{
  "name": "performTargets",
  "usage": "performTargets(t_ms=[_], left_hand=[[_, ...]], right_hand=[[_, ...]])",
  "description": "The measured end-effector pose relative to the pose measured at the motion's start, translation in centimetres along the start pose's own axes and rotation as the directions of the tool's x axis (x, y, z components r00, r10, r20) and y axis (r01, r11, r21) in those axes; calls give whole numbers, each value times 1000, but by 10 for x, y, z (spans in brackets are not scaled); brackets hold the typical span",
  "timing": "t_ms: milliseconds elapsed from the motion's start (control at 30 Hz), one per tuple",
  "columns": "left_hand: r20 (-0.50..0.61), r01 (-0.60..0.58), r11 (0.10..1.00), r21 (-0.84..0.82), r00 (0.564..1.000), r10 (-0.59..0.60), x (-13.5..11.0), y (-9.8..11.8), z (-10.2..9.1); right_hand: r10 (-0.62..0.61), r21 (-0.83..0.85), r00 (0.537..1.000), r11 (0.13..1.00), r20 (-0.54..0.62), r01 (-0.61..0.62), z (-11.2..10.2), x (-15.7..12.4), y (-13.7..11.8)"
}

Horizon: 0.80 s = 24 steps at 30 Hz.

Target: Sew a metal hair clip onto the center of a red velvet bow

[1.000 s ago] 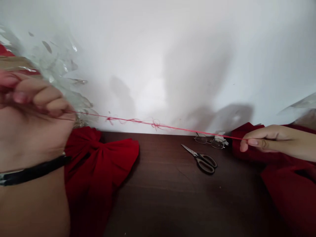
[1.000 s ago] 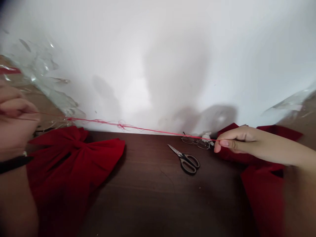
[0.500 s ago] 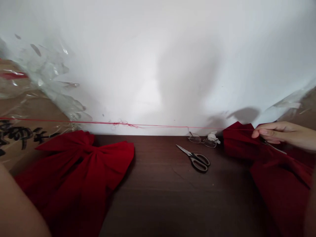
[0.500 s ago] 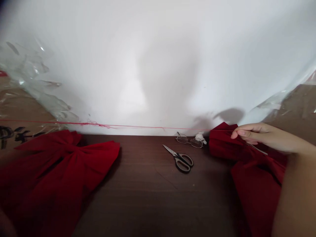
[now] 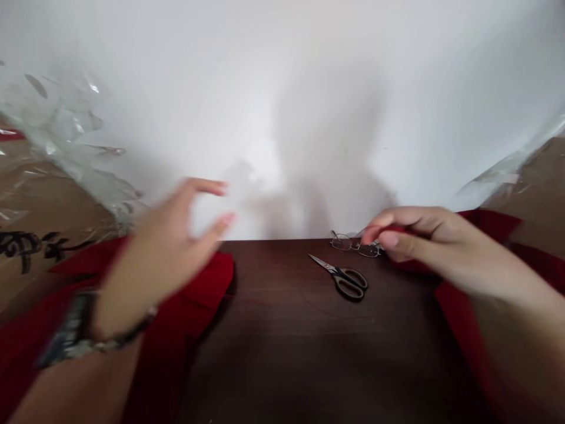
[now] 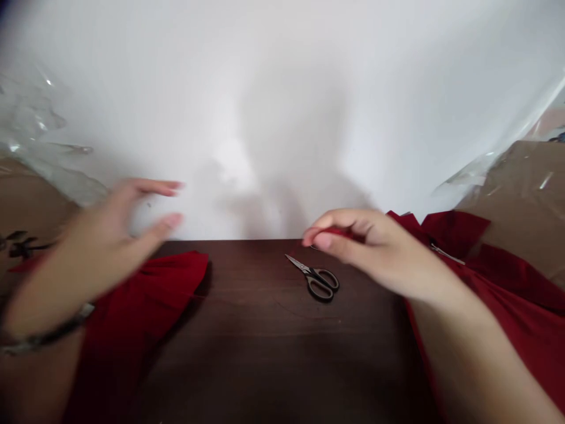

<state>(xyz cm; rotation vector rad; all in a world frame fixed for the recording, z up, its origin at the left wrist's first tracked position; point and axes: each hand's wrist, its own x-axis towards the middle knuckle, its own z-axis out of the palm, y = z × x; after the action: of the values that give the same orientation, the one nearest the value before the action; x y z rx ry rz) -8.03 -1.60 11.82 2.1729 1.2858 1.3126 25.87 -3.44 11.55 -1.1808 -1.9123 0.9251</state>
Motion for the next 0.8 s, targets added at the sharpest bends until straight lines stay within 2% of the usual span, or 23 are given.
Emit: performTargets(t_ms=[33, 67, 100, 167, 200, 267, 400, 467, 700, 800], left_hand=[[162, -35, 999, -41, 986, 42, -8, 13, 24], [338, -15, 984, -177, 938, 75, -16, 24, 46], [465, 69, 951, -300, 881, 83, -22, 33, 64], [596, 294, 857, -422, 803, 18, -31, 43, 86], [617, 372, 813, -448, 787, -20, -32, 45, 89], [613, 436, 786, -438, 784, -94, -31, 45, 84], [508, 345, 876, -336, 850, -140, -23, 40, 68], [465, 309, 894, -323, 875, -135, -21, 41, 64], [401, 311, 910, -276, 897, -185, -21, 49, 44], [372, 281, 920, -274, 913, -168, -18, 49, 35]], right_hand=[[-55, 20, 998, 998, 32, 55, 15, 0, -5], [-96, 46, 993, 995, 62, 94, 28, 0, -8], [-130, 73, 989, 989, 71, 125, 39, 0, -11], [-173, 105, 981, 981, 87, 164, 52, -4, -13], [-184, 97, 979, 980, 88, 176, 55, -6, -15], [-193, 36, 977, 981, 89, 190, 57, -11, -17], [-186, -99, 980, 976, 77, 193, 54, -18, -20], [-183, -124, 982, 974, 55, 188, 53, -20, -20], [-230, -177, 972, 956, 48, 234, 40, -20, -24], [-256, -221, 966, 941, 29, 256, 34, -20, -25]])
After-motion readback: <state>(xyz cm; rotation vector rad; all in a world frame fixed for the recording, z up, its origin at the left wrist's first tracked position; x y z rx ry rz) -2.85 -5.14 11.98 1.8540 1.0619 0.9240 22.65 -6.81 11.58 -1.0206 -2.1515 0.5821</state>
